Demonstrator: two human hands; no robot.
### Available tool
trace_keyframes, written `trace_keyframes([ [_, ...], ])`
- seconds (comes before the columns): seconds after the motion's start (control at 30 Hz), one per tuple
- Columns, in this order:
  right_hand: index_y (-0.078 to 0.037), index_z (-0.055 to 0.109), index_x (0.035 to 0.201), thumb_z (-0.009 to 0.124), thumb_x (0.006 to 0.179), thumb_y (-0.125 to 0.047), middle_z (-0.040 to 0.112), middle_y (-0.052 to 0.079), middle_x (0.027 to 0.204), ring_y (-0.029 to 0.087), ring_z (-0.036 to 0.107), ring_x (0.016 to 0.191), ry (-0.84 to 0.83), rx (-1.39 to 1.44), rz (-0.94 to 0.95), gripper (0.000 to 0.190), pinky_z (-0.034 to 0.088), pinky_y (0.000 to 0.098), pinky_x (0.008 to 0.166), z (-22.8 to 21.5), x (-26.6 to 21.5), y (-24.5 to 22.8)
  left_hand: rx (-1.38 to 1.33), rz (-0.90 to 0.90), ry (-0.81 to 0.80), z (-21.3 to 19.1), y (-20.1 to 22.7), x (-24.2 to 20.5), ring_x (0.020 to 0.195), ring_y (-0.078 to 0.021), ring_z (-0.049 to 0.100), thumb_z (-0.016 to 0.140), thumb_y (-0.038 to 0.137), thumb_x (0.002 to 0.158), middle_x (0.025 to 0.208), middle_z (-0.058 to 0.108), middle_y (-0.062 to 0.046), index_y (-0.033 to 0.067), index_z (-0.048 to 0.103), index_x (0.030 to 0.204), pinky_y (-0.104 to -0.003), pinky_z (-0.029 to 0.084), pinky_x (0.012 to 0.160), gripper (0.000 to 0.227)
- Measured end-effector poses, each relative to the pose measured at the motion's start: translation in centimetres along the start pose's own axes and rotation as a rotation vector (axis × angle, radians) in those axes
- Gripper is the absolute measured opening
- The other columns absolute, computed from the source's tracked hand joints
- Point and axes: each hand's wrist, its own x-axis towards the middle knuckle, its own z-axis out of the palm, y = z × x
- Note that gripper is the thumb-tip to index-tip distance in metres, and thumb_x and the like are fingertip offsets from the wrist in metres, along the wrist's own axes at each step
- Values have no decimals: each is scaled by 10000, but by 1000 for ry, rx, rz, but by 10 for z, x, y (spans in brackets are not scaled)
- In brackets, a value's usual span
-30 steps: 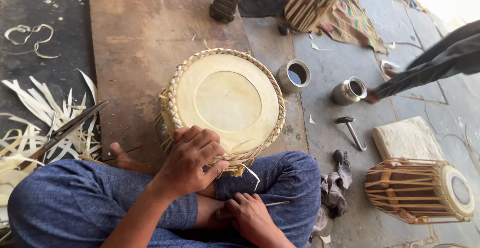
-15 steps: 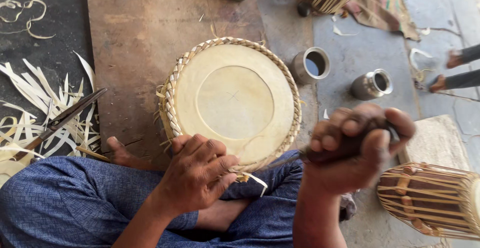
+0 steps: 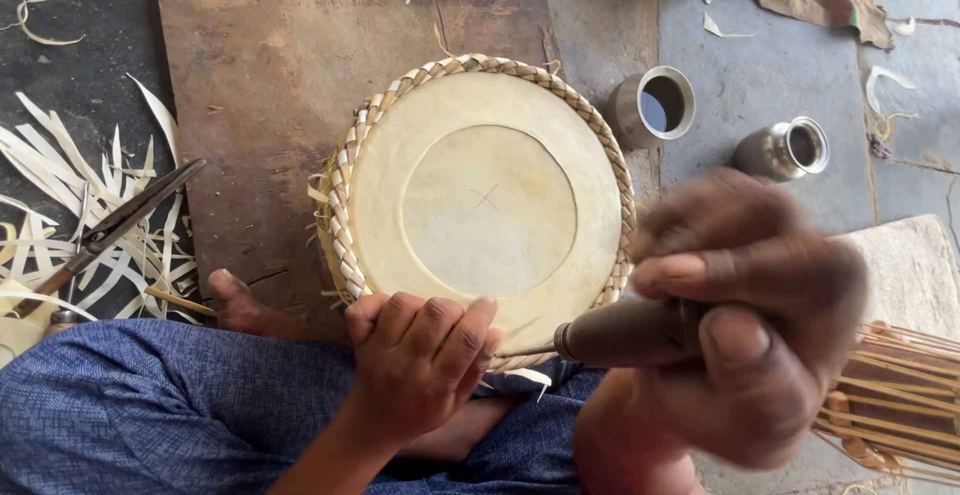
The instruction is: The person sits on the floor and weaves a rope around the rim of a drum using a tool to pull the rope through the existing weave. They repeatedly pull the rope, tighten it, and adjust the drum's position to continue the weaving process.
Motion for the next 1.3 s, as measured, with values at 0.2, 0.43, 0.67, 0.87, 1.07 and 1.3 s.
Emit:
trace_keyframes([
  [0.2, 11, 603, 808, 523, 865, -8, 544, 71, 788, 106, 488, 481, -96, 280, 610, 99, 386, 240, 392, 37, 2, 0, 66, -37, 48, 11, 2, 0, 734, -170, 534, 541, 239, 1043, 818, 583, 16, 93, 691, 1152, -409, 324, 818, 236],
  [0.43, -44, 610, 644, 585, 861, -179, 589, 84, 614, 189, 539, 499, -492, 1298, 630, 257, 442, 320, 461, 30, 9, 47, 19, -27, 17, 11, -10, 3, 727, -183, 539, 564, 243, 1013, 807, 585, 9, 96, 690, 1113, -430, 317, 819, 217],
  [0.67, 27, 621, 1097, 457, 1124, -427, 668, 120, 993, 200, 653, 934, -176, -126, 510, 484, 508, 302, 835, -8, -40, 4, -183, 18, -50, -14, -12, 5, 874, -201, 559, 659, 331, 957, 930, 609, 10, 157, 653, 1049, -427, 336, 899, 197],
  [0.87, -60, 699, 952, 722, 798, -180, 674, 93, 806, 262, 702, 697, -579, -573, 786, 197, 553, 377, 618, -27, -150, -44, -284, 73, -244, -31, -17, -2, 986, -223, 550, 750, 356, 816, 980, 573, 8, 164, 645, 962, -422, 350, 972, 263],
  [1.07, -50, 597, 877, 700, 822, -58, 632, 129, 788, 372, 653, 745, -717, -407, 618, 117, 516, 451, 639, 0, -226, -31, -237, 53, -217, -34, -8, 2, 970, -233, 556, 781, 303, 790, 944, 579, 3, 159, 632, 920, -426, 358, 940, 245],
  [1.3, -86, 676, 984, 651, 951, -91, 686, 72, 800, 232, 657, 699, -694, 108, 803, 42, 539, 327, 625, -7, -213, -23, -100, 21, 59, -44, 14, -16, 899, -270, 580, 770, 273, 825, 922, 611, -48, 127, 648, 934, -446, 416, 878, 219],
])
